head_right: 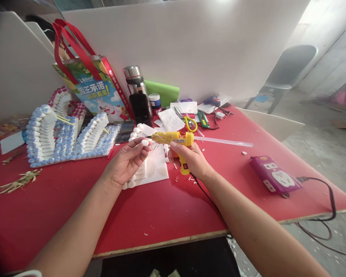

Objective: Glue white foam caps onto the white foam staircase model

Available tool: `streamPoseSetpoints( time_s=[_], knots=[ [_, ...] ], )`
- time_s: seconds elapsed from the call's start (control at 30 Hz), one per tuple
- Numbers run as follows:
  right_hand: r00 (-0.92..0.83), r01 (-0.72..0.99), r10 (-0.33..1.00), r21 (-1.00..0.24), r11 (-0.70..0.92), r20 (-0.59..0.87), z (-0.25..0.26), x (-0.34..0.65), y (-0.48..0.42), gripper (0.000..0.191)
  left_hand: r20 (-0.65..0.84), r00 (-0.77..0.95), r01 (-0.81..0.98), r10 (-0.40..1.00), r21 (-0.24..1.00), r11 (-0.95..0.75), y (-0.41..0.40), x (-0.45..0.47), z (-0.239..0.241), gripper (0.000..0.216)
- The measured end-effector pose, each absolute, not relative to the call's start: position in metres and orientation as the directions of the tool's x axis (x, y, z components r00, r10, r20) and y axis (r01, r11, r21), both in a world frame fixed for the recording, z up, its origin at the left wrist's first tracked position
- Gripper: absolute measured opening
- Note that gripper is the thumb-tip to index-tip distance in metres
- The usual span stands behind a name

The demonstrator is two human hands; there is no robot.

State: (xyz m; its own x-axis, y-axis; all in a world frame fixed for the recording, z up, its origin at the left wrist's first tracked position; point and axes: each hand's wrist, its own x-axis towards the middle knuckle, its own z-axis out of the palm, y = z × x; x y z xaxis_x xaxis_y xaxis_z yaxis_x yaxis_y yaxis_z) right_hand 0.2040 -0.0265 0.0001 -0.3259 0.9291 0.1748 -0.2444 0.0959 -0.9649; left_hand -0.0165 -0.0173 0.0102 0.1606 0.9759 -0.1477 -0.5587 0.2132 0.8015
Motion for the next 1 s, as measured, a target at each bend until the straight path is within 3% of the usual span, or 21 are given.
streamPoseSetpoints(
  time_s=[1.0],
  knots=[
    [-0.361,-0.233,0.921,-0.971,0.063,0.146,-0.0028,0.2033,-0.0282,0.034,-0.143,0.156,-0.588,0.977,0.782,0.208,-0.0165,-0.0181,0.0075,0.016]
  ],
)
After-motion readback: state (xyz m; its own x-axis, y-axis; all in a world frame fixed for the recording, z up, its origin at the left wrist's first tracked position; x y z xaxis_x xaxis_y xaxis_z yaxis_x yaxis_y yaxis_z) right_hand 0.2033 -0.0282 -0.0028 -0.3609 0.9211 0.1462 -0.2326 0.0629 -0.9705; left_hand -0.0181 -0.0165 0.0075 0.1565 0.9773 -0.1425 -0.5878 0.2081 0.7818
